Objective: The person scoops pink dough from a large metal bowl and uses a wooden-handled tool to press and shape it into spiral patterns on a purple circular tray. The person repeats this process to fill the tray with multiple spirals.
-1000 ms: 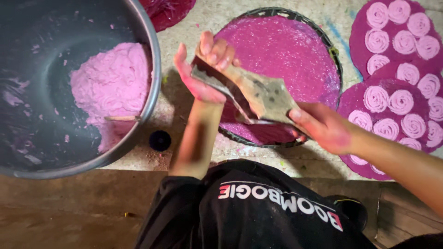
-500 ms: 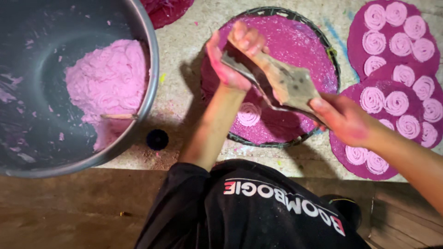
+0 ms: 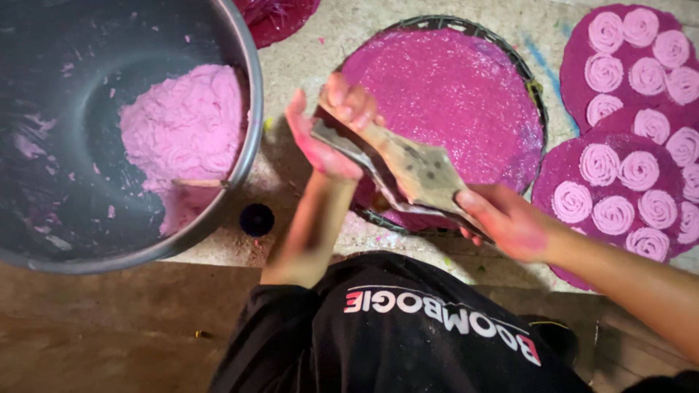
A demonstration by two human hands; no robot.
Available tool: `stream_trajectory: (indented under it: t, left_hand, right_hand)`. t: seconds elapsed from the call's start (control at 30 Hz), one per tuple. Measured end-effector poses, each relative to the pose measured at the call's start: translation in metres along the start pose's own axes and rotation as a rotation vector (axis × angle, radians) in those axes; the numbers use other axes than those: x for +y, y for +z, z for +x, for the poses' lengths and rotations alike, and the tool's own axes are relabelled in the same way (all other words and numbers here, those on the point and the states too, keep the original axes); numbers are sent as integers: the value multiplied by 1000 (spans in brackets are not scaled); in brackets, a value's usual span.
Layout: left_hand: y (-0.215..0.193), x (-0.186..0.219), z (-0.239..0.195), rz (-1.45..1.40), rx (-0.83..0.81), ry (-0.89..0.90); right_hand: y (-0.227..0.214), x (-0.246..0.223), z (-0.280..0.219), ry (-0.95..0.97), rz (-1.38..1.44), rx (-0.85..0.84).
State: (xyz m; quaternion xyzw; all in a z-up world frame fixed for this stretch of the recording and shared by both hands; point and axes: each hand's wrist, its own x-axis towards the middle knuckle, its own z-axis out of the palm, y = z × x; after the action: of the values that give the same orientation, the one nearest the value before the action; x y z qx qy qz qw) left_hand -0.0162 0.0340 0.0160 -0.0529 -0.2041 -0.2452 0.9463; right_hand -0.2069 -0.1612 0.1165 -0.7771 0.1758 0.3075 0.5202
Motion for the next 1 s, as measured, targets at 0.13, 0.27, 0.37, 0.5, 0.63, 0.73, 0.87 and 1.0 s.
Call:
stream_trajectory:
  t: [0.13, 0.27, 0.37, 0.5, 0.63, 0.73, 0.87, 1.0]
  left_hand:
    - [-1, -32, -11, -92, 154, -75]
    - [-6, -67, 4, -139, 115, -88]
    - [-15, -78, 21, -182, 147, -155]
    - [-28, -74, 45, -131, 74, -156]
    - [-31, -52, 63, -71, -75, -110]
    - [-28, -30, 70, -61, -185, -65]
    - [-20, 1, 56, 115, -106, -13]
    - [-23, 18, 40, 115, 22, -156]
  right_hand:
    - [-15, 22, -19, 125, 62, 30]
    - [-36, 36, -28, 156, -27, 134]
    - [-50, 36, -27, 73, -91, 205]
    - [-55, 24, -12, -16, -154, 270]
    - [-47, 4, 13, -123, -179, 295]
    - [-37, -7, 28, -176, -186, 256]
    - [-27, -10, 42, -195, -76, 171]
    - [-27, -5, 47, -258, -1, 71]
